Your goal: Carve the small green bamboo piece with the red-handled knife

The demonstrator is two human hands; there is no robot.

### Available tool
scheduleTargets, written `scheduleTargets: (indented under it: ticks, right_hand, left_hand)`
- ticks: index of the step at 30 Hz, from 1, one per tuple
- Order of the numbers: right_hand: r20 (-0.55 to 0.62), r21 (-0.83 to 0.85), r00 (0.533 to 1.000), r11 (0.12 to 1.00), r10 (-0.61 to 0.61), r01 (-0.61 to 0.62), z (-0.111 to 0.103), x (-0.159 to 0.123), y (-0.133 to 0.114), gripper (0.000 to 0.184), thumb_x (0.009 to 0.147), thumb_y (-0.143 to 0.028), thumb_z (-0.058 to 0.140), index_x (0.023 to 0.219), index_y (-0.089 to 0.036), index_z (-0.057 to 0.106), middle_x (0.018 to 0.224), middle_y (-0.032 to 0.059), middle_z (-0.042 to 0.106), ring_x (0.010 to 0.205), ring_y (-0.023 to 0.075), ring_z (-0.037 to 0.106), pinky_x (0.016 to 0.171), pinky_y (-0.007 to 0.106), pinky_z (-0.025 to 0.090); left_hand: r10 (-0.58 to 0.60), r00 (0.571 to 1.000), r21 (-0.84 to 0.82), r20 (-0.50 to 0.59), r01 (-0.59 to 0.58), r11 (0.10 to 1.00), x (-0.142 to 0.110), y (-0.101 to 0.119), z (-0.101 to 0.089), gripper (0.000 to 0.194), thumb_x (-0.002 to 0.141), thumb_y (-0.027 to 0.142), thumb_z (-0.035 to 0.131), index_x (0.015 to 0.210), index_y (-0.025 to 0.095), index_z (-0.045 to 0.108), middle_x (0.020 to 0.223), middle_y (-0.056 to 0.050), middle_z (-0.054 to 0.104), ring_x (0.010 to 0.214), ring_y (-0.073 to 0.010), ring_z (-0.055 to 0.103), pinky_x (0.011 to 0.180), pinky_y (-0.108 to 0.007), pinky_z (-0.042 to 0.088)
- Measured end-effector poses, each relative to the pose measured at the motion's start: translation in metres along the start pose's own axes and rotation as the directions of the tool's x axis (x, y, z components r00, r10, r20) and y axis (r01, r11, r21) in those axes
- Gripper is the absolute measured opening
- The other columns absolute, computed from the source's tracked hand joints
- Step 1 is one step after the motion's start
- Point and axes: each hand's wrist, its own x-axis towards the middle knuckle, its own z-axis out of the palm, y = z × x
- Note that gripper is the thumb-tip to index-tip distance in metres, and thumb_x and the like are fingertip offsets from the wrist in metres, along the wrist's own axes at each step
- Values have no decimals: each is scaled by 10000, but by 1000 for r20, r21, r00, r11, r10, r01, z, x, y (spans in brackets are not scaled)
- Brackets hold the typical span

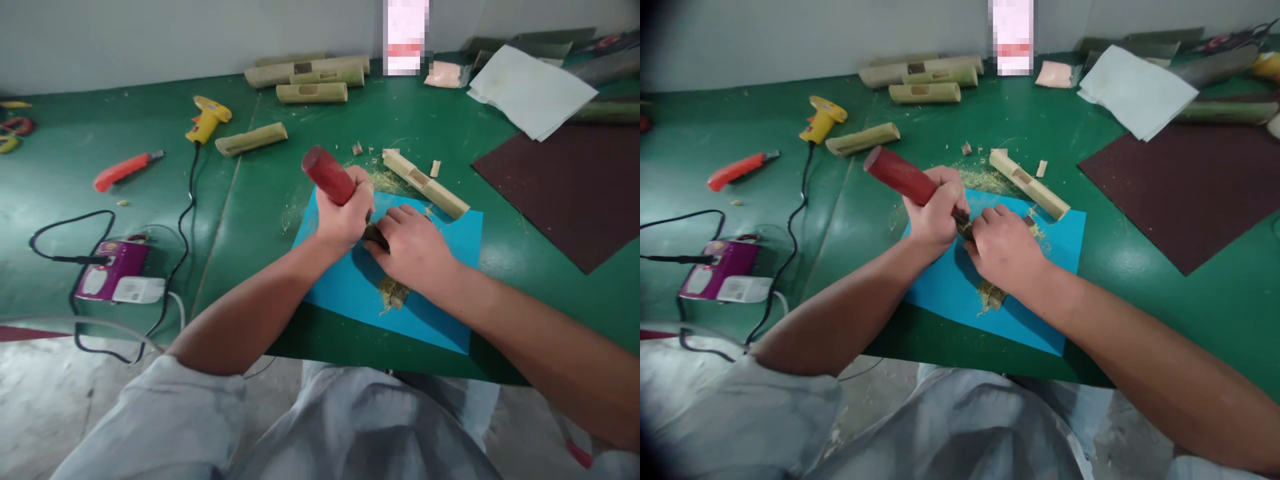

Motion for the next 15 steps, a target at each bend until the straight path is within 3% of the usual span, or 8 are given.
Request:
scheduleTargets:
  ticks: [4, 8, 15]
  right_hand:
    - [19, -4, 1000, 1000, 21, -21, -1, 2, 0, 196, 970, -296, 627, 911, -134, 722, 884, 130, 683, 897, 282, 572, 803, 399, 400]
    - [9, -15, 1000, 1000, 27, -27, 0, 2, 2, 187, 967, -288, 625, 922, -134, 720, 894, 132, 686, 899, 282, 570, 820, 402, 403]
    - [37, -51, 999, 998, 28, -26, -2, 0, -2, 190, 960, -267, 647, 1016, -102, 725, 974, 154, 707, 967, 304, 597, 829, 407, 412]
  left_hand:
    - [-48, 998, -27, -47, 47, 999, 1, -6, -2, 375, 759, 216, 638, 455, 217, 417, 394, 44, 388, 385, -80, 342, 399, -272, 273]
    - [-48, 990, -17, -129, 46, 999, 4, -11, -1, 403, 856, 259, 629, 495, 216, 453, 445, 37, 441, 419, -87, 395, 425, -264, 325]
    - [-40, 998, 24, -46, 42, 999, 2, -4, -1, 458, 901, 276, 695, 494, 207, 498, 483, 38, 476, 442, -79, 453, 450, -252, 395]
